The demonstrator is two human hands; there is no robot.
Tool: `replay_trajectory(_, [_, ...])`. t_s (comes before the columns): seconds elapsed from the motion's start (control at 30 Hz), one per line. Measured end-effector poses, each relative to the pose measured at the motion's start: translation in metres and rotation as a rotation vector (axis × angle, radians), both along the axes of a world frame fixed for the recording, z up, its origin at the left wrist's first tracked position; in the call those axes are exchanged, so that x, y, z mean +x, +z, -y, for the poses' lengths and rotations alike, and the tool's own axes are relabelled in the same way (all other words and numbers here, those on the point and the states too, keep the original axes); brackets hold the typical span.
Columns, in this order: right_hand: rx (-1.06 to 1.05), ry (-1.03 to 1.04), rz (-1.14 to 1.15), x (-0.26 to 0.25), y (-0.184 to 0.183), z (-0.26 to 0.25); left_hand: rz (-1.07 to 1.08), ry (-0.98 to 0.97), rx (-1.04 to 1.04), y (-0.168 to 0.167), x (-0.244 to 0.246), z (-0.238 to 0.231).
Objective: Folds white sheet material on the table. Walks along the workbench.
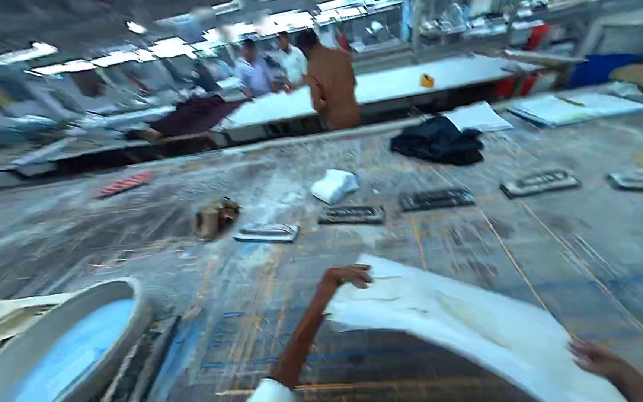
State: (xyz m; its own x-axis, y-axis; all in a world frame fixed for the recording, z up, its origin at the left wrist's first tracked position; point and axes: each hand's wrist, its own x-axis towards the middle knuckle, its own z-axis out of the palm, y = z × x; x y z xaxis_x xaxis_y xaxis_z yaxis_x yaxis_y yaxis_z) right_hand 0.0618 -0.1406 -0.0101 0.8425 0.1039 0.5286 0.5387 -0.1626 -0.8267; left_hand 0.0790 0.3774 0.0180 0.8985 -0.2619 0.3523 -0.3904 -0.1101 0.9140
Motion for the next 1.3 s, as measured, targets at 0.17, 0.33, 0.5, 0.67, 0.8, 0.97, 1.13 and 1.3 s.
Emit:
replay_trajectory(0.17, [-0.180,0.004,-0.090,-0.031,-0.059,0.012,-0.105,0.091,0.265,-0.061,-0.080,-0.006])
replay_trajectory(0.33, [-0.399,0.128,-0.135,-0.052,-0.095,0.019,-0.168,0.114,0.470,-0.095,-0.120,-0.010])
replay_trajectory(0.5, [-0.582,0.145,-0.013,-0.049,-0.090,0.021,-0.093,0.096,0.558,-0.092,-0.120,-0.014])
replay_trajectory(0.67, [-0.381,-0.058,-0.141,-0.052,-0.094,0.013,-0.244,0.428,0.402,-0.087,-0.120,0.001])
replay_trajectory(0.8, [-0.369,-0.230,-0.228,-0.051,-0.088,-0.005,-0.283,0.640,0.391,-0.079,-0.110,0.022])
replay_trajectory(0.97, [-0.491,-0.493,-0.228,-0.055,-0.079,-0.030,-0.260,0.798,0.442,-0.083,-0.102,0.037])
replay_trajectory(1.13, [-0.794,-0.623,-0.180,-0.052,-0.078,-0.045,-0.309,0.877,0.600,-0.091,-0.105,0.045])
replay_trajectory(1.3, [-0.857,-0.697,-0.124,-0.052,-0.081,-0.052,-0.368,0.922,0.671,-0.091,-0.102,0.046])
